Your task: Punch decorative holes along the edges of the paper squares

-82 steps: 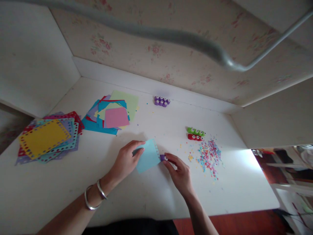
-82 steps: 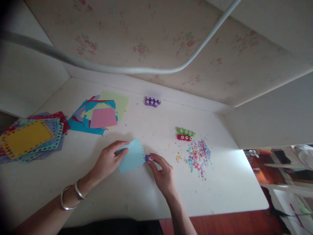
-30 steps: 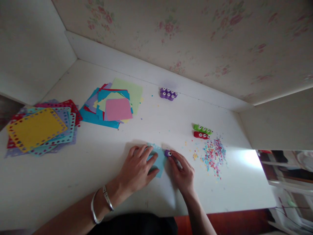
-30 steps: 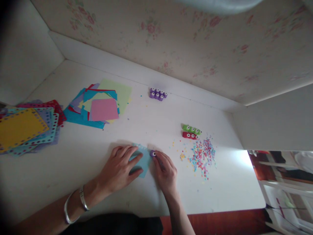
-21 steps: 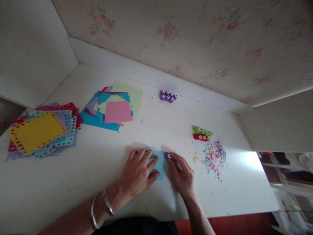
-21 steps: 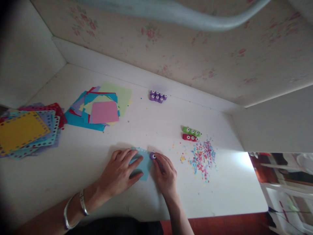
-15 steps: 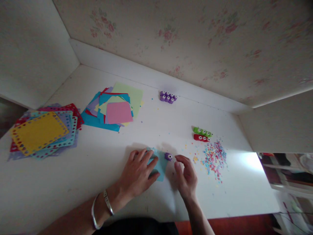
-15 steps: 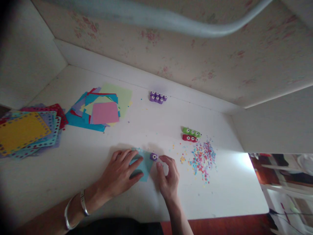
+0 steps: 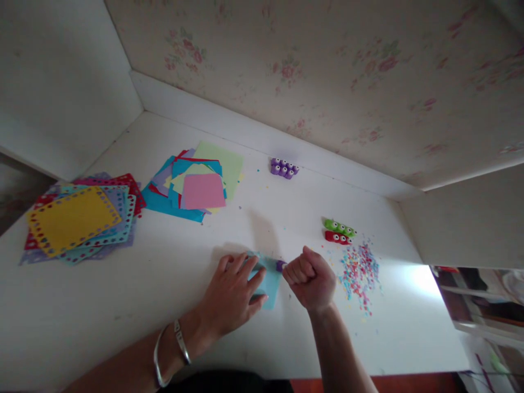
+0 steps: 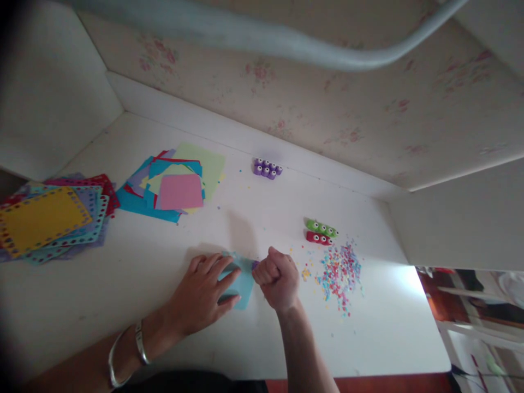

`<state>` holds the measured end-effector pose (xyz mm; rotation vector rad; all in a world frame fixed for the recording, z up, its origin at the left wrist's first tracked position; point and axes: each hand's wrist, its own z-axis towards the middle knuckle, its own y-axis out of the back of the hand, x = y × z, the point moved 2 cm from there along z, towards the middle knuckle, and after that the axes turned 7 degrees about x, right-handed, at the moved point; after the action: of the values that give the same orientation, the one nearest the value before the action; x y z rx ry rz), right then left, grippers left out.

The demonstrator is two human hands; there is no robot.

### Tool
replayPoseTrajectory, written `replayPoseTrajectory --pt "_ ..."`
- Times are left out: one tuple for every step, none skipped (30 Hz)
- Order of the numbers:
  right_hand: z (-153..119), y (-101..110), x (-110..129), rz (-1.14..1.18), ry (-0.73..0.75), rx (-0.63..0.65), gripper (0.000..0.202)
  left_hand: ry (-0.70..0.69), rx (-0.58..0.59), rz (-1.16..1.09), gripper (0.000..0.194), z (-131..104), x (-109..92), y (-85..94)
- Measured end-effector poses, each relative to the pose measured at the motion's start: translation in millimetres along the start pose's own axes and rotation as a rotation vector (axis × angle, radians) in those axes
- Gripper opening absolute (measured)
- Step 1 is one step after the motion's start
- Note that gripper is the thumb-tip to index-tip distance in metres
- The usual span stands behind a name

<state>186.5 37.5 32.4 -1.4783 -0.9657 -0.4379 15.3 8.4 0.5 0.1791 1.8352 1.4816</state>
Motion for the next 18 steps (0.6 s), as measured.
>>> replayPoseTrajectory --pt "3 2 -2 -0.011 -0.009 -0.004 0.058 0.004 0.005 -0.005 0.044 0 0 0.6" --pt "4 3 -4 -0.028 -0.016 -0.009 0.058 0.007 0.011 -0.010 0.044 0 0 1.1" --pt "6 5 -6 -0.049 -0.022 -0.014 0.057 0.010 0.016 -0.015 0.044 0 0 1.5" --pt "7 6 -7 -0.078 -0.028 -0.021 0.057 0.011 0.021 -0.020 0.044 1 0 1.8" --pt "8 7 -9 -0.114 -0.034 -0.027 0.057 0.010 0.024 -0.025 0.044 1 0 2.1" --pt "9 7 -10 -0.154 -0.041 -0.033 0.057 0.011 0.025 -0.029 0.044 1 0 2.4" --pt "10 8 -11 -0.195 -0.050 -0.038 0.057 0.011 0.026 -0.034 0.044 1 0 2.6" --pt "12 9 -12 -0.232 -0.058 -0.043 0.057 0.013 0.027 -0.038 0.044 2 1 2.9" --pt "13 10 -13 -0.262 -0.063 -0.047 0.056 0.013 0.028 -0.043 0.044 2 1 3.1" --pt "14 11 -13 -0.285 -0.065 -0.050 0.056 0.013 0.030 -0.049 0.045 2 1 3.4" --pt "14 11 -13 -0.302 -0.067 -0.051 0.055 0.013 0.033 -0.055 0.045 2 1 3.6" --pt "15 12 -13 -0.317 -0.066 -0.050 0.055 0.012 0.035 -0.060 0.045 2 1 3.7" --pt "15 13 -12 -0.332 -0.063 -0.046 0.054 0.011 0.038 -0.063 0.045 2 1 3.7" --pt "16 13 -12 -0.347 -0.060 -0.041 0.054 0.011 0.038 -0.065 0.045 2 1 3.5" --pt "16 14 -12 -0.359 -0.057 -0.035 0.054 0.012 0.037 -0.065 0.045 2 1 3.1" --pt "16 15 -13 -0.371 -0.054 -0.027 0.054 0.014 0.034 -0.065 0.046 2 1 2.7" --pt "16 15 -13 -0.383 -0.050 -0.020 0.055 0.018 0.029 -0.065 0.046 2 1 2.2" --pt "16 16 -14 -0.396 -0.048 -0.012 0.056 0.021 0.025 -0.067 0.045 2 1 1.6"
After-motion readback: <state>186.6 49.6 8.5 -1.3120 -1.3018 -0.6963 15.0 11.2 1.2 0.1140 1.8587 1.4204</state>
